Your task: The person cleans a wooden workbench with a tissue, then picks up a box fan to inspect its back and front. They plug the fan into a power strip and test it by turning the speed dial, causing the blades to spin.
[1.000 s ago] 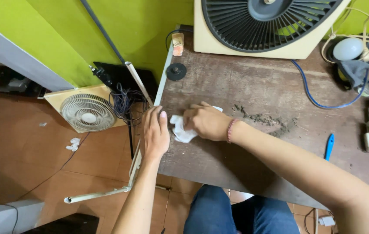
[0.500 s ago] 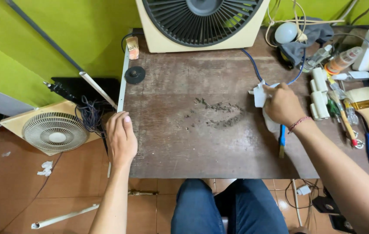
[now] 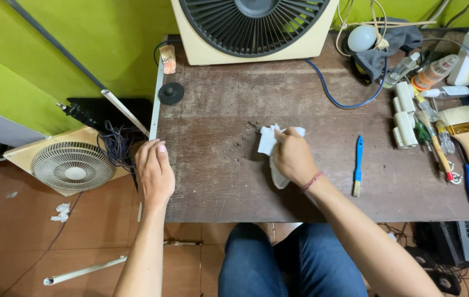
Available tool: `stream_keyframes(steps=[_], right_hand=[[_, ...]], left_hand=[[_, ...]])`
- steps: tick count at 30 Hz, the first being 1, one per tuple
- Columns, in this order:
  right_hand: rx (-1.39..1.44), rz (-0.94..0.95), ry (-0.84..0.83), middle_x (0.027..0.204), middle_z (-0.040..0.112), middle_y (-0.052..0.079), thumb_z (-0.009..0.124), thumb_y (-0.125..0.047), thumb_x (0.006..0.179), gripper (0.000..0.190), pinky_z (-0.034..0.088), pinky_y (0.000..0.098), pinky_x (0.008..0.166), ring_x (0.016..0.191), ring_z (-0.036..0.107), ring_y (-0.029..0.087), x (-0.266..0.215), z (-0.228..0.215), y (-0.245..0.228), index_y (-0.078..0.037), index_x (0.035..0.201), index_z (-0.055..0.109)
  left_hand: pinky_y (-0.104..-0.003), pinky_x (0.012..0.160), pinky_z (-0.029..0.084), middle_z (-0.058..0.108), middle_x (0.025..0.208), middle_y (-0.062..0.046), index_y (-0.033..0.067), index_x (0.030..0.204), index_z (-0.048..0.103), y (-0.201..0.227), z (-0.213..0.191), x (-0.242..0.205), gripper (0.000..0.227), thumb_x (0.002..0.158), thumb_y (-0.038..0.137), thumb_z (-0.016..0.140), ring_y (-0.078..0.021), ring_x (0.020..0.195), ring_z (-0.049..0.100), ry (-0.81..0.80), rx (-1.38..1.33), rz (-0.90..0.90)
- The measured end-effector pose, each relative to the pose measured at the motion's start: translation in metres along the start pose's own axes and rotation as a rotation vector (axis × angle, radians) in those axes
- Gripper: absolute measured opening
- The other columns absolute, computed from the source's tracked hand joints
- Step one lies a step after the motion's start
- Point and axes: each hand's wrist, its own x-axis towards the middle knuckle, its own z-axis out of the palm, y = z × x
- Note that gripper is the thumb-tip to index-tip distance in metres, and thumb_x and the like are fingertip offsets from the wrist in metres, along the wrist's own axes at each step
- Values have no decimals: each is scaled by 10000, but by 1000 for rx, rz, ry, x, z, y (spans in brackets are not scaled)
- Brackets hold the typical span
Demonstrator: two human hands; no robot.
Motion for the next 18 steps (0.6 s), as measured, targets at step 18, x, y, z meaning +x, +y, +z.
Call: stream_keyframes(steps=[18], right_hand=[[-133, 248, 38, 1138, 672, 153, 648, -129, 854, 505, 565, 531, 903, 1031, 692, 426, 12, -53, 115, -251, 1335, 743]], left_hand=[[-491, 1116, 390, 627, 1270, -136, 41, 1190, 695, -10, 4, -1, 366, 1147, 273, 415, -377, 1261, 547, 4, 3, 17]])
